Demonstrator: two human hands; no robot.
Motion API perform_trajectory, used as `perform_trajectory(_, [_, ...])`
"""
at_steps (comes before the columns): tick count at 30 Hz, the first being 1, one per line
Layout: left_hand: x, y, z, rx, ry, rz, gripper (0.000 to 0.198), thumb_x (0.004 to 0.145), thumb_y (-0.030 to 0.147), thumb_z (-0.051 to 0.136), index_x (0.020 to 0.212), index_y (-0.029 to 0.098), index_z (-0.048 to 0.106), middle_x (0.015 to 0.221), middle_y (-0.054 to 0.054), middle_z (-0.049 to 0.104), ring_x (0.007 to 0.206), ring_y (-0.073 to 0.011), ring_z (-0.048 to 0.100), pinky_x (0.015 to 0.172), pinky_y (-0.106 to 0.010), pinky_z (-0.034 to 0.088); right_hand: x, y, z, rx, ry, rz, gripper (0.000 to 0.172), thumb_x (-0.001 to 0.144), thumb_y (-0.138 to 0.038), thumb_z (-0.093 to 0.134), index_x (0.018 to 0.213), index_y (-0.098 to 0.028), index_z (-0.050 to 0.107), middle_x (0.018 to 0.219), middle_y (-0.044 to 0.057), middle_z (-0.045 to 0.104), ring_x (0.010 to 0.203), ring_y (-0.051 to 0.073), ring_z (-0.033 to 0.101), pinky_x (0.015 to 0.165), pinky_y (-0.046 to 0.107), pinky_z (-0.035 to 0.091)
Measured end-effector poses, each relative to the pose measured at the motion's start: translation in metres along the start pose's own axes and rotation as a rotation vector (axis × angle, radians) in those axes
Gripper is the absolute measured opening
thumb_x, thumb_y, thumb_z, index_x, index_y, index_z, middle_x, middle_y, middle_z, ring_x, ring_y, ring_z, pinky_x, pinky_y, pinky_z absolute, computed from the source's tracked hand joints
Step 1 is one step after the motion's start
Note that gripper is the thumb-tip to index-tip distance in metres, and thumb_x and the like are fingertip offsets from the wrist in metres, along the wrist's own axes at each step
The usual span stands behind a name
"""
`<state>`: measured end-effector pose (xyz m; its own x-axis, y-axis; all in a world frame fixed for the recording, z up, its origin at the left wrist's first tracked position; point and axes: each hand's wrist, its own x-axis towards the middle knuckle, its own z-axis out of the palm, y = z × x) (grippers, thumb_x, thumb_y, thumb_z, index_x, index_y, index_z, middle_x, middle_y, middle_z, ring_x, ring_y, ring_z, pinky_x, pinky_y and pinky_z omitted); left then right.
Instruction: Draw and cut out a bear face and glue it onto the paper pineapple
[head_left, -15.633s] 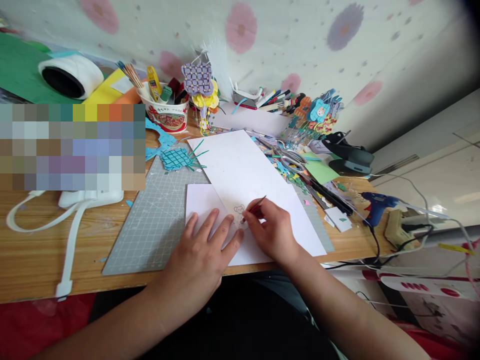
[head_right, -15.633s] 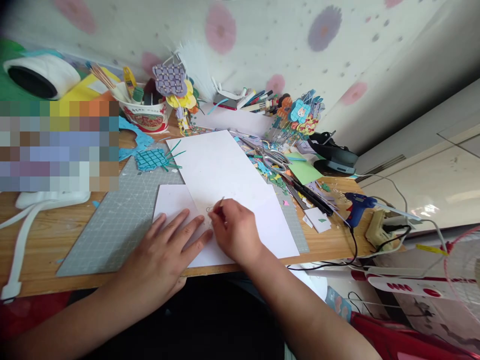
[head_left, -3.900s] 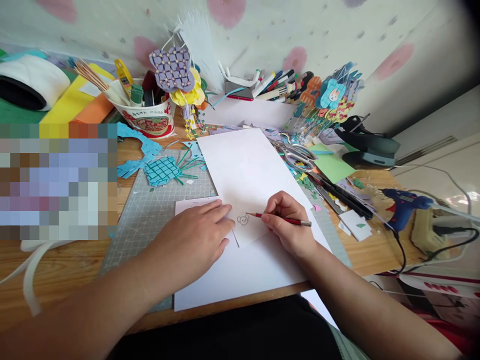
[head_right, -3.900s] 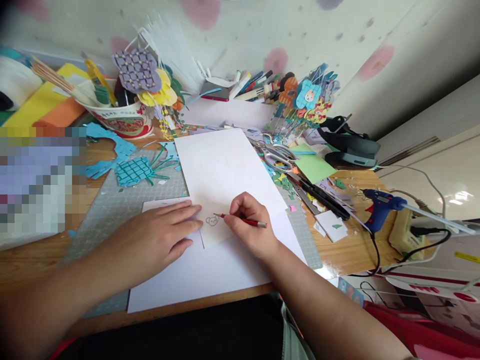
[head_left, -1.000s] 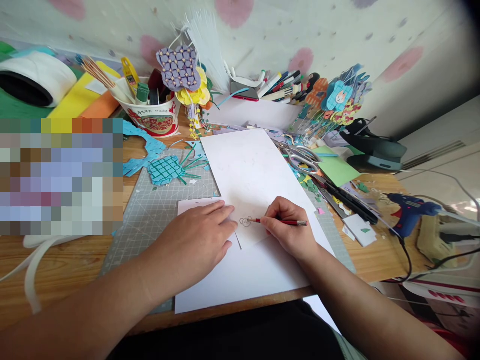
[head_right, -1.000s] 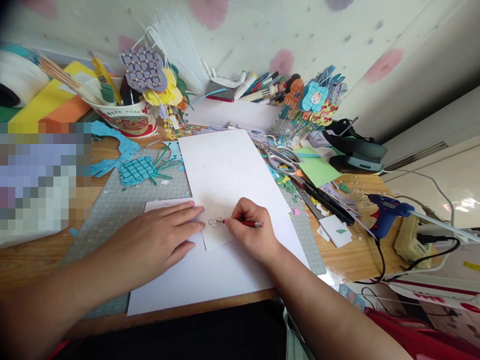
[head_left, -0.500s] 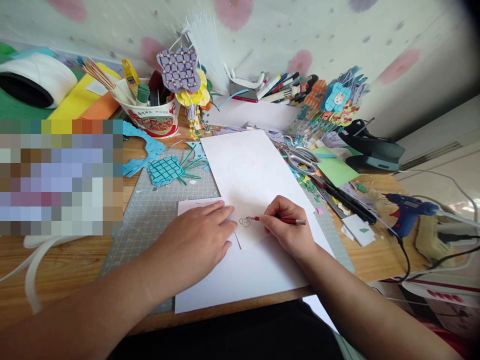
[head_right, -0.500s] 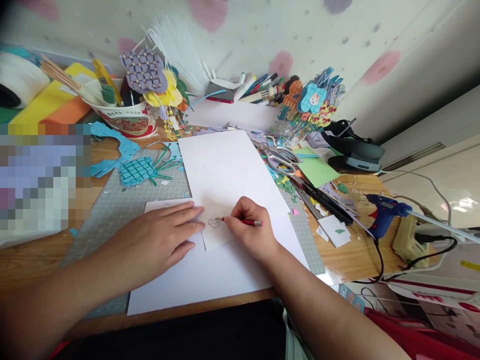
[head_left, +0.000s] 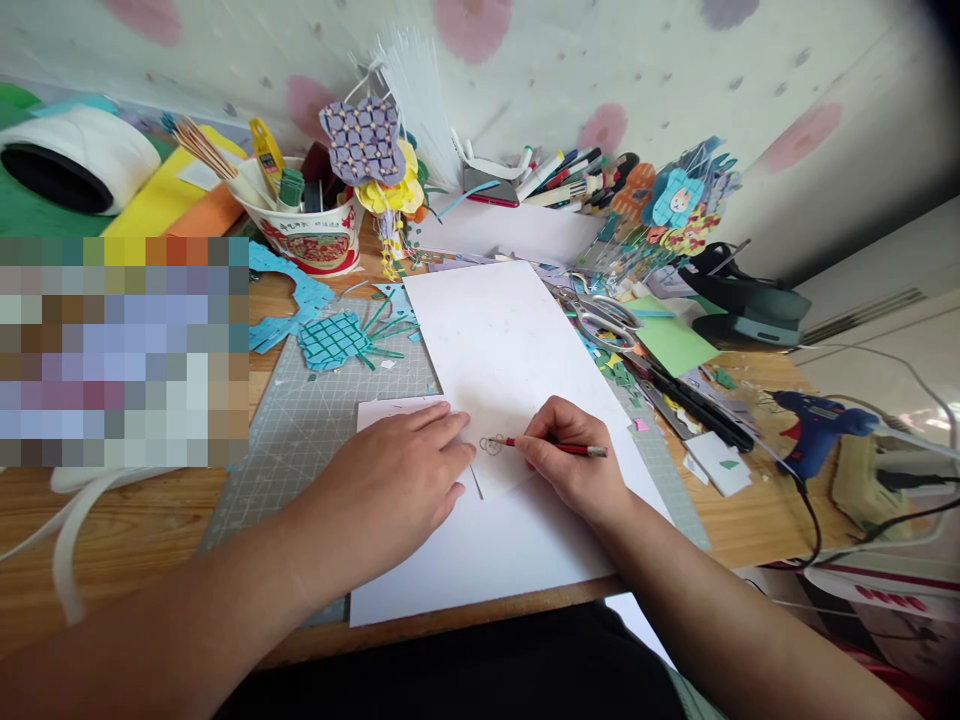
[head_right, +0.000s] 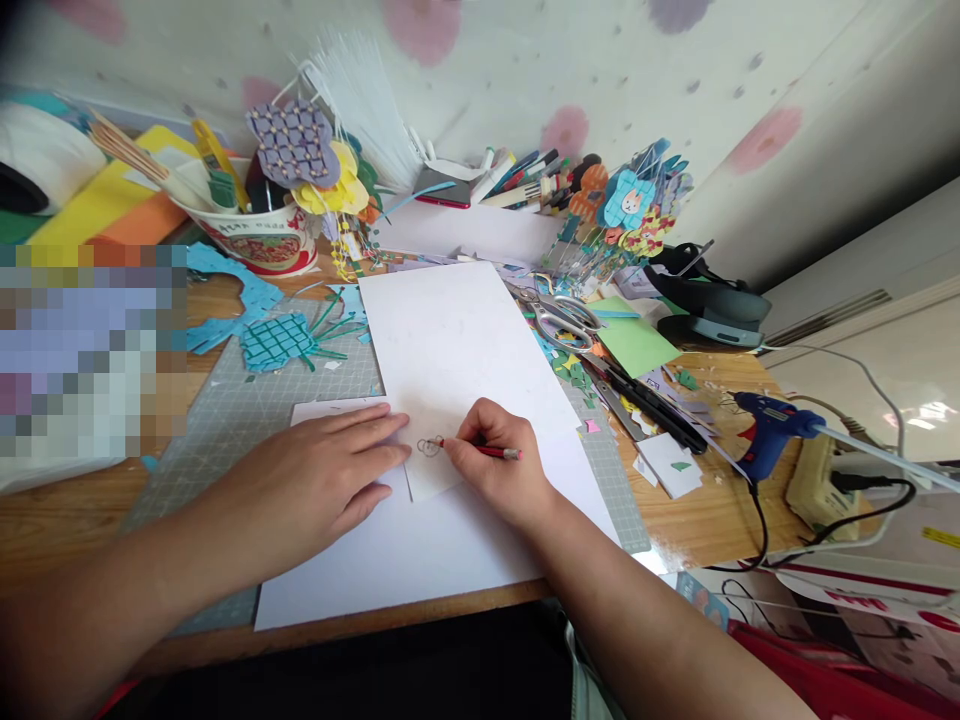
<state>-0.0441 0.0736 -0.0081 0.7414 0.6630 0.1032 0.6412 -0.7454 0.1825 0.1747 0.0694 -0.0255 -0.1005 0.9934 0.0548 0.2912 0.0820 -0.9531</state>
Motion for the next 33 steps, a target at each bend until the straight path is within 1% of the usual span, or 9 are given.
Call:
perform_trajectory(7, [0.0002, 0.0001, -0.0002, 0.011, 0.006, 0.002, 0.023, 0.087, 0.019, 0.060, 0.106, 0.015, 0.072, 0.134, -0.016, 0.062, 0.127, -0.0323, 0.055, 0.106, -0.048, 0.047, 0.0003, 0.0017, 0.0008, 0.027, 0.000, -0.002, 0.020, 0.076, -0.022, 0.066, 0.062, -0.021, 0.051, 0.055, -0.005, 0.053, 0.050, 0.010, 0.043, 0.048, 0.025, 0.033])
perform_trajectory(17, [-0.0025, 0.0003, -0.0014, 0.015, 0.002, 0.001, 0.023, 0.086, 0.019, 0.061, 0.105, 0.015, 0.073, 0.133, -0.016, 0.062, 0.126, -0.0322, 0.056, 0.106, -0.048, 0.047, -0.0003, 0.0031, -0.0005, 0.019, -0.033, 0.011, 0.019, 0.076, -0.020, 0.065, 0.063, -0.021, 0.050, 0.055, -0.005, 0.053, 0.050, 0.010, 0.043, 0.049, 0.025, 0.032])
perform_trajectory(22, [-0.0004, -0.0006, -0.0001, 0.020, 0.012, 0.011, 0.023, 0.086, 0.018, 0.061, 0.105, 0.015, 0.073, 0.133, -0.016, 0.062, 0.126, -0.0321, 0.056, 0.106, -0.047, 0.047, 0.0013, 0.0003, 0.0003, 0.030, 0.003, 0.017, 0.019, 0.074, -0.019, 0.065, 0.061, -0.021, 0.051, 0.053, -0.006, 0.053, 0.049, 0.010, 0.042, 0.048, 0.024, 0.032])
perform_trajectory(27, [-0.0011, -0.0004, -0.0004, 0.026, 0.011, 0.003, 0.024, 0.086, 0.018, 0.061, 0.107, 0.016, 0.073, 0.133, -0.015, 0.062, 0.126, -0.0317, 0.057, 0.106, -0.047, 0.047, 0.0020, -0.0006, -0.0001, 0.156, 0.068, 0.058, 0.019, 0.073, -0.017, 0.065, 0.062, -0.021, 0.051, 0.049, -0.007, 0.055, 0.043, 0.008, 0.041, 0.045, 0.023, 0.030])
perform_trajectory(30, [-0.0017, 0.0002, -0.0015, 0.021, 0.000, 0.006, 0.025, 0.086, 0.017, 0.061, 0.108, 0.015, 0.073, 0.133, -0.015, 0.062, 0.126, -0.0319, 0.056, 0.106, -0.047, 0.047, 0.0020, 0.0027, -0.0012, 0.193, 0.112, 0.035, 0.018, 0.073, -0.017, 0.066, 0.061, -0.021, 0.052, 0.049, -0.006, 0.056, 0.043, 0.009, 0.042, 0.045, 0.024, 0.031])
perform_trajectory(33, [-0.0012, 0.0005, -0.0023, 0.019, -0.008, 0.006, 0.025, 0.087, 0.017, 0.060, 0.108, 0.015, 0.073, 0.133, -0.016, 0.062, 0.126, -0.0324, 0.056, 0.106, -0.047, 0.047, 0.0022, 0.0043, -0.0017, 0.173, 0.117, 0.007, 0.019, 0.073, -0.020, 0.067, 0.061, -0.022, 0.052, 0.050, -0.006, 0.056, 0.045, 0.010, 0.046, 0.046, 0.024, 0.035])
